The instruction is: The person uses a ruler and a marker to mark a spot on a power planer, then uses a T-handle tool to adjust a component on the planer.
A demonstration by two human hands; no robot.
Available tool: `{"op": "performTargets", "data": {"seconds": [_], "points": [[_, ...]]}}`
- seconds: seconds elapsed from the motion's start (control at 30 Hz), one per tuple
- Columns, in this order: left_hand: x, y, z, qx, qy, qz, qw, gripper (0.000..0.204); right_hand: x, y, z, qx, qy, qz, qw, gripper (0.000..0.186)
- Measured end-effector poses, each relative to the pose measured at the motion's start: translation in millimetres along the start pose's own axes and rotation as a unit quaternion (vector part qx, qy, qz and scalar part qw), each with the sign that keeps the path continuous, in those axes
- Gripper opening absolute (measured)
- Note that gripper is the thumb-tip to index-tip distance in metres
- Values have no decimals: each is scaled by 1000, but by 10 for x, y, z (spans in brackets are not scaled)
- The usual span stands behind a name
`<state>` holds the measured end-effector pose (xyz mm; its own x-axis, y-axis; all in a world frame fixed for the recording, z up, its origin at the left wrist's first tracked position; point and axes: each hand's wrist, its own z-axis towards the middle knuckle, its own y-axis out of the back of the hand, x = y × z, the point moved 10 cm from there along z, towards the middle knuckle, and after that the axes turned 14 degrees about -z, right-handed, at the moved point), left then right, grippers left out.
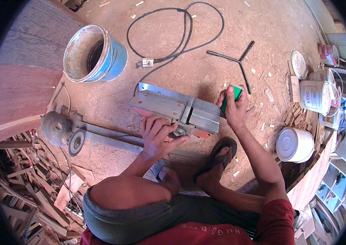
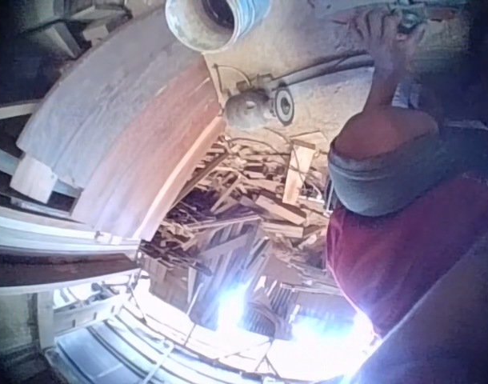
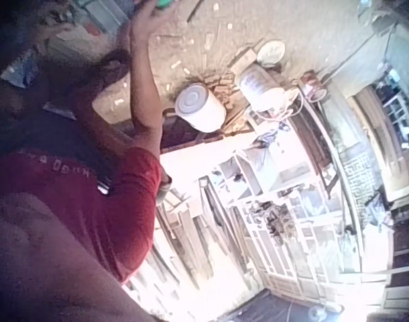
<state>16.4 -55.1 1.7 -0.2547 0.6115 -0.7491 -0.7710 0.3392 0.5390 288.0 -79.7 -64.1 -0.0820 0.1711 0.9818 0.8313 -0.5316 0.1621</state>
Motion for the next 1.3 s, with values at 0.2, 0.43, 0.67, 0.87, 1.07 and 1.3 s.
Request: {"op": "performTargets", "data": {"seconds": [0.2, 0.43, 0.67, 0.87, 1.07, 1.3], "points": [[-19, 8, 23, 0, 1, 0, 1000, 49, -8, -9, -8, 2, 0, 11, 1000, 23], [-21, 7, 30, -1, 3, 1, 1000, 48, -18, -5, -7, 3, 5, 20, 1000, 23], [-15, 7, 17, 1, 1, 1, 1000, 48, -14, -5, -11, -1, -1, 11, 1000, 23], [-19, 3, 23, 5, 1, 2, 1000, 49, -19, 5, -10, -3, -8, 0, 1000, 22], [-14, -6, -8, 5, -4, -1, 1000, 50, 1, -12, -7, 1, -12, 3, 1000, 21], [-22, -32, -29, 16, -5, -1, 1000, 49, -7, -2, -3, 5, -6, -8, 1000, 22]]}}
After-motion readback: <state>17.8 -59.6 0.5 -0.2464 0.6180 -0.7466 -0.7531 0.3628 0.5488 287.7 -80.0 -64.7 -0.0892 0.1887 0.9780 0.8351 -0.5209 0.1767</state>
